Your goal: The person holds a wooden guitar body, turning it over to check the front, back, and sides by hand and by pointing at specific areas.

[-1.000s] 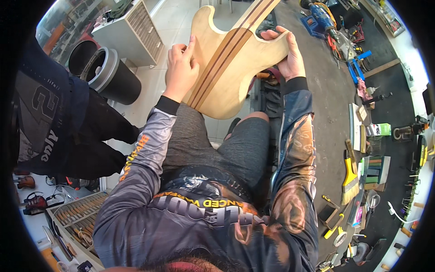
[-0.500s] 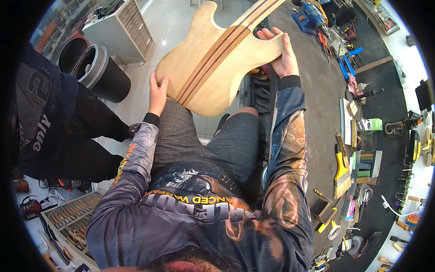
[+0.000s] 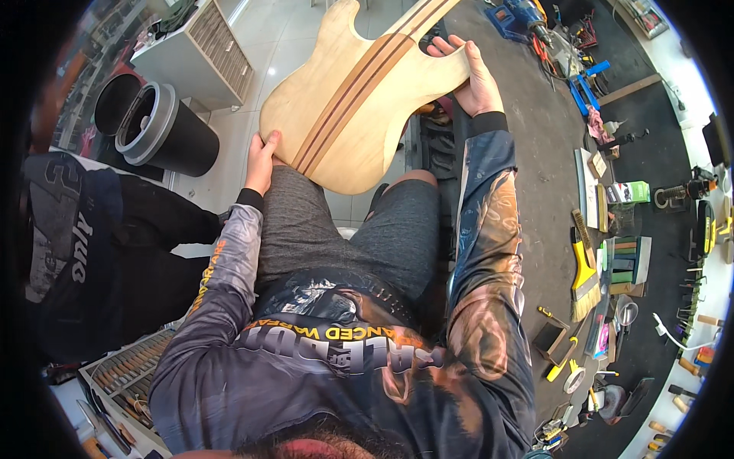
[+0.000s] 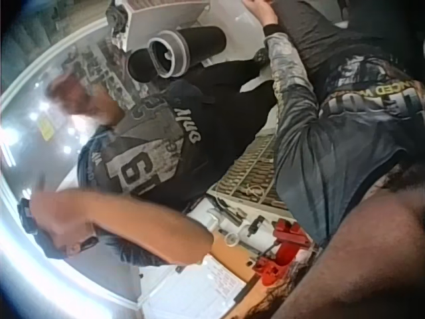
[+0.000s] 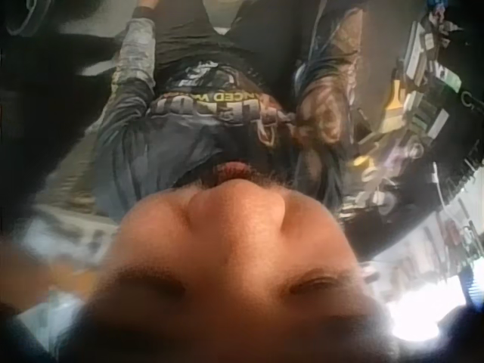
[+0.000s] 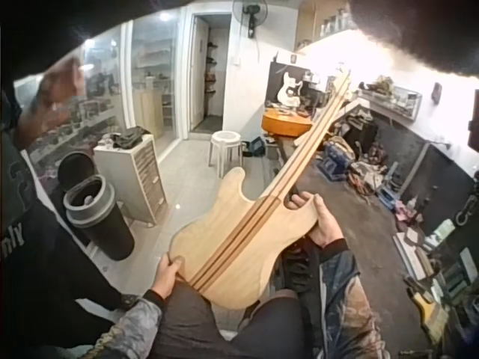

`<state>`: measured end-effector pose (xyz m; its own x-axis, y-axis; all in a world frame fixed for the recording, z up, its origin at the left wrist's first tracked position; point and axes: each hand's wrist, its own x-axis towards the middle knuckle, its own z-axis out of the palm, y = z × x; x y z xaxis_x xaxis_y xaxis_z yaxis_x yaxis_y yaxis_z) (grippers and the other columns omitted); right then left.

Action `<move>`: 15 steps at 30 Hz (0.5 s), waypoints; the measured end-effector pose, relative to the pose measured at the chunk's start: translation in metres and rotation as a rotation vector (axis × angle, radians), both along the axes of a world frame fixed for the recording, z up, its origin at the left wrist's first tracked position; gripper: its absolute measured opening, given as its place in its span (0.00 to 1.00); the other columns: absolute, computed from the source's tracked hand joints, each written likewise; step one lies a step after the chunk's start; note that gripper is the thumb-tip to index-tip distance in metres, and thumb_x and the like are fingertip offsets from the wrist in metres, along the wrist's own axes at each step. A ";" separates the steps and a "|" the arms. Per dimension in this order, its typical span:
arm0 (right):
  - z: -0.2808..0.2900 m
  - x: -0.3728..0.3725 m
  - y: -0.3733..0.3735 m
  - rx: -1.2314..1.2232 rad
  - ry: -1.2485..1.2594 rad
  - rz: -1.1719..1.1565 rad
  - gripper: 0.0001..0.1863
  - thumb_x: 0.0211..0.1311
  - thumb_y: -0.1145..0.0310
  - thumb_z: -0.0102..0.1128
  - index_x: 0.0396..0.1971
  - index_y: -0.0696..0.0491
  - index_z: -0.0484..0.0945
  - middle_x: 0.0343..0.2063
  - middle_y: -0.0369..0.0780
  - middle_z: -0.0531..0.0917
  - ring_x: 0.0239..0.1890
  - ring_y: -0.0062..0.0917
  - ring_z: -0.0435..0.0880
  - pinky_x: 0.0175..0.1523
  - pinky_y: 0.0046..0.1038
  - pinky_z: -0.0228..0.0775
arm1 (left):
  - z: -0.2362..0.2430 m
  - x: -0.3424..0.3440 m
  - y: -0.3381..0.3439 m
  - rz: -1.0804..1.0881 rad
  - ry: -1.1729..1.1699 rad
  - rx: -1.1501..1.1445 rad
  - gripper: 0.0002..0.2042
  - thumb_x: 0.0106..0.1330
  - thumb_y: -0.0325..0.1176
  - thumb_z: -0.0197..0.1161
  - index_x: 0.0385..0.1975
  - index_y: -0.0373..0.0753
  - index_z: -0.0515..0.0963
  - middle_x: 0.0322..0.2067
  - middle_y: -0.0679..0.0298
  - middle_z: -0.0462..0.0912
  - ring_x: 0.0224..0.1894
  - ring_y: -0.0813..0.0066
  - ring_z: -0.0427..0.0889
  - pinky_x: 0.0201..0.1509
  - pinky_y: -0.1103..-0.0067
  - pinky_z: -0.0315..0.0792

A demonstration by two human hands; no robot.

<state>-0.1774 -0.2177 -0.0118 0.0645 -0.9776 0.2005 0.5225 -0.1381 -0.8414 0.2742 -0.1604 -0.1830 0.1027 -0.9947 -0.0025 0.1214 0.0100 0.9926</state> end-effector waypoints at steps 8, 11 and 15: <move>-0.006 -0.004 -0.002 0.017 0.008 -0.023 0.40 0.79 0.44 0.61 0.75 0.58 0.63 0.72 0.52 0.75 0.73 0.44 0.76 0.76 0.48 0.71 | -0.007 0.001 -0.006 -0.048 -0.017 0.028 0.23 0.80 0.45 0.65 0.61 0.31 0.73 0.55 0.55 0.84 0.56 0.68 0.84 0.61 0.71 0.79; -0.007 -0.005 -0.004 0.017 0.002 -0.023 0.40 0.79 0.45 0.60 0.76 0.58 0.63 0.72 0.52 0.75 0.73 0.44 0.76 0.77 0.47 0.71 | -0.006 -0.001 -0.008 -0.050 -0.006 0.035 0.22 0.80 0.44 0.65 0.60 0.32 0.73 0.56 0.55 0.84 0.56 0.68 0.84 0.61 0.71 0.79; -0.010 -0.006 -0.006 0.024 -0.002 -0.017 0.39 0.80 0.45 0.60 0.76 0.58 0.63 0.72 0.52 0.75 0.73 0.44 0.76 0.77 0.46 0.71 | -0.006 -0.001 -0.008 -0.068 0.038 0.076 0.22 0.81 0.45 0.65 0.61 0.33 0.73 0.56 0.55 0.84 0.56 0.68 0.84 0.62 0.71 0.79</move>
